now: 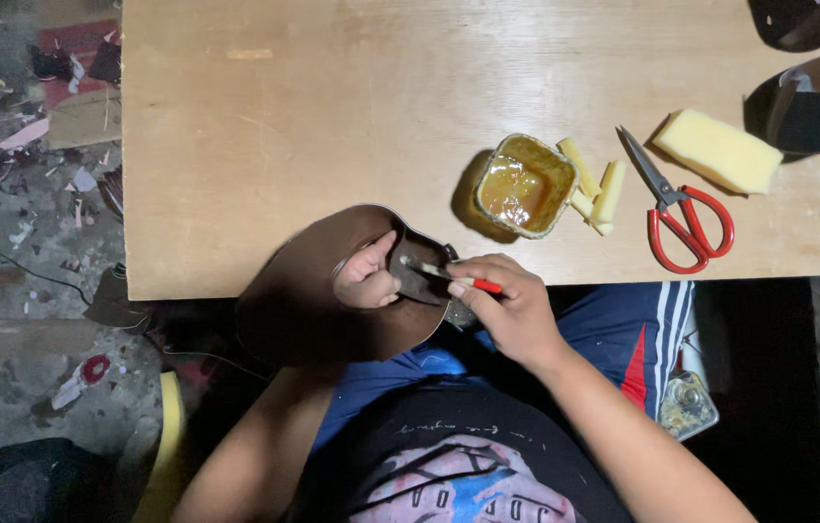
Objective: The person holds a brown leather shoe upper in one hand and uses a brush to apply yellow adhesive from a small container onto the inner edge of the upper, then folds and presses the glued edge. They repeat this on several uppers, set finished ones on the table, and briefly handle a black clog shoe.
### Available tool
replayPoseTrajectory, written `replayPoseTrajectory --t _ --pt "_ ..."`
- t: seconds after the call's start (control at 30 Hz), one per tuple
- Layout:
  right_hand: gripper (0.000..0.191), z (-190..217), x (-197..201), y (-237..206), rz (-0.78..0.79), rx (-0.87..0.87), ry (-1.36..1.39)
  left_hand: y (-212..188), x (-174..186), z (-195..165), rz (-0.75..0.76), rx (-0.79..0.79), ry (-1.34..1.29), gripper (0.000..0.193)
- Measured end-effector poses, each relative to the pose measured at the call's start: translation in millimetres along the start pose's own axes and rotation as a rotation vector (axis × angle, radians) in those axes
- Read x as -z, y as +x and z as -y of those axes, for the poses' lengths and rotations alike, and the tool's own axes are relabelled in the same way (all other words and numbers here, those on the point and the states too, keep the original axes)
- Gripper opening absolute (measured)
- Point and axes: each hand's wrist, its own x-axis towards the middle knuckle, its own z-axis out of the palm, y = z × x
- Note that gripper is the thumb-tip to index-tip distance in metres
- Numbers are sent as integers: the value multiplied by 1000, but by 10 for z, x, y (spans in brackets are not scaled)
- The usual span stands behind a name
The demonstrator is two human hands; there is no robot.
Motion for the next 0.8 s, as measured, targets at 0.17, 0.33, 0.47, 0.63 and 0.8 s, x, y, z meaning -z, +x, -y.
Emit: replayPoseTrajectory --t 0.17,0.33,0.47,0.63,0.8 --pt "21 16 290 -23 -38 -387 294 -115 -107 -214 721 -47 -319 69" --pt "14 205 705 300 -256 289 -395 -161 -213 -226 202 46 4 61" --pt "17 302 753 671 -147 286 -621 -198 -246 -283 106 114 46 65" --pt "14 518 895 615 -178 304 -477 -298 -316 -366 131 15 148 53" --pt "18 632 878 207 -286 221 -386 -352 -543 -394 -60 29 144 44"
